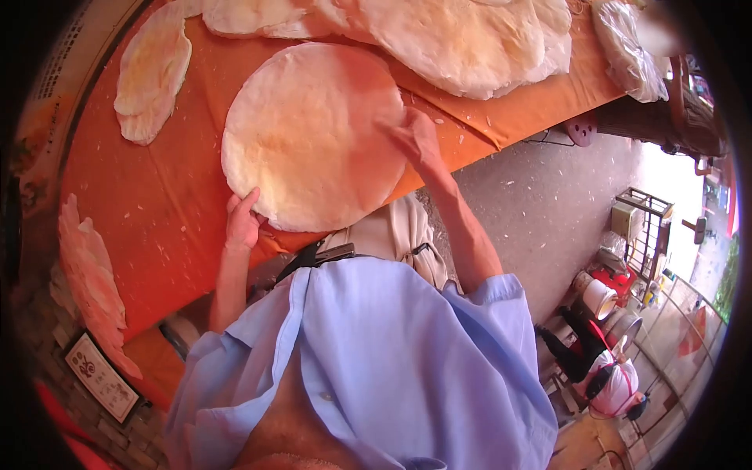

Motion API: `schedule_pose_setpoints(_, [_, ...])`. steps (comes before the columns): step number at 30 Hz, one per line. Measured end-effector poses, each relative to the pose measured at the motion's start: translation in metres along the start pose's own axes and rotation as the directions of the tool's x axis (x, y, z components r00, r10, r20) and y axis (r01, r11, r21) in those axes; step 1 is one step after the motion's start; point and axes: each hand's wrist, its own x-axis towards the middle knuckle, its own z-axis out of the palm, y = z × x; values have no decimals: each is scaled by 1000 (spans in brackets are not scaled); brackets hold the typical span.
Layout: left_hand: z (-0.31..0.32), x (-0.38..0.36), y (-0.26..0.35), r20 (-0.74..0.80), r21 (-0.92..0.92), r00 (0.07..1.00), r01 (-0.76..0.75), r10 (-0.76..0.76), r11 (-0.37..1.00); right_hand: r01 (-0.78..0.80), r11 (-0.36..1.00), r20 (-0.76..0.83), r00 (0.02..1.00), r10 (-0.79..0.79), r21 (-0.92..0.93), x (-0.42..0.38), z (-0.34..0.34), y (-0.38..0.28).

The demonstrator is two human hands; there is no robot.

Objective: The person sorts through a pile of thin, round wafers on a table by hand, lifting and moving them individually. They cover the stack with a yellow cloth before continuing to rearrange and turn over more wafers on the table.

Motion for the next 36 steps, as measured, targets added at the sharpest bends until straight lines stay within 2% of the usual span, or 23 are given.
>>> schedule_pose_setpoints(2, [-2,2,-2,29,-1,997,-76,76,997,162,982,46,986,-159,-92,-2,12,-4])
schedule_pose_setpoints(3, [-10,9,-7,96,33,969,-230,226,973,298,936,48,954,-295,-189,-5,17,-21])
schedule_pose_setpoints(4, [-4,5,-3,113,-33,968,-222,225,974,417,864,69,907,-415,-281,-16,22,-47])
schedule_pose_setpoints(5, [2,-5,8,127,-92,968,-206,216,974,375,906,117,927,-358,-197,-31,21,-79])
schedule_pose_setpoints(7, [21,-18,27,123,-173,966,-206,229,963,464,886,100,883,-460,-22,-39,9,-117])
schedule_pose_setpoints(10, [27,-6,40,384,-282,896,-118,225,952,419,907,-75,904,-421,-32,-42,-56,-179])
schedule_pose_setpoints(11, [41,-6,48,503,-314,814,-142,291,939,398,917,-131,910,-394,6,-36,-84,-189])
schedule_pose_setpoints(12, [45,3,52,442,-175,847,-242,296,954,504,864,-193,846,-498,-20,-24,-118,-187])
schedule_pose_setpoints(13, [48,15,56,368,-32,875,-327,315,945,451,888,-371,813,-448,-84,-9,-169,-189])
schedule_pose_setpoints(15, [38,39,59,227,319,883,-467,412,825,423,882,-413,780,-471,-206,25,-239,-168])
schedule_pose_setpoints(16, [24,55,57,173,404,855,-515,489,756,270,845,-485,720,-496,-462,34,-258,-157])
schedule_pose_setpoints(18, [-4,83,60,84,574,764,-561,639,596,-152,595,-561,572,-599,-790,50,-278,-139])
schedule_pose_setpoints(21, [-28,94,82,116,920,621,-361,775,151,-56,441,-395,555,-732,-896,69,-244,-100])
schedule_pose_setpoints(23, [-46,116,79,116,955,559,-291,821,63,37,325,-231,626,-745,-945,85,-192,-90])
schedule_pose_setpoints(25, [-57,135,65,154,975,481,-218,863,-52,45,263,-172,652,-739,-964,111,-156,-76])
schedule_pose_setpoints(26, [-62,143,56,193,976,438,-180,878,-124,83,368,-137,835,-533,-926,123,-145,-77])
schedule_pose_setpoints(28, [-65,149,57,229,972,405,-151,885,-183,-11,-79,52,655,-754,-997,148,-128,-44])
schedule_pose_setpoints(29, [-64,148,57,216,974,414,-158,884,-163,40,100,-15,869,-495,-994,152,-136,-61])
schedule_pose_setpoints(30, [-62,146,58,197,977,424,-163,884,-140,28,272,-19,985,-170,-962,138,-124,-108])
schedule_pose_setpoints(31, [-61,146,59,190,979,429,-153,883,-136,142,291,56,957,-283,-946,147,-120,-112])
schedule_pose_setpoints(32, [-60,145,58,182,979,430,-160,884,-124,327,195,197,849,-491,-924,155,-113,-115])
schedule_pose_setpoints(34, [-57,143,60,168,980,426,-170,889,-104,416,198,139,651,-746,-888,161,-49,-141])
schedule_pose_setpoints(36, [-57,141,64,178,979,417,-166,891,-118,626,186,303,589,-749,-757,168,14,-159])
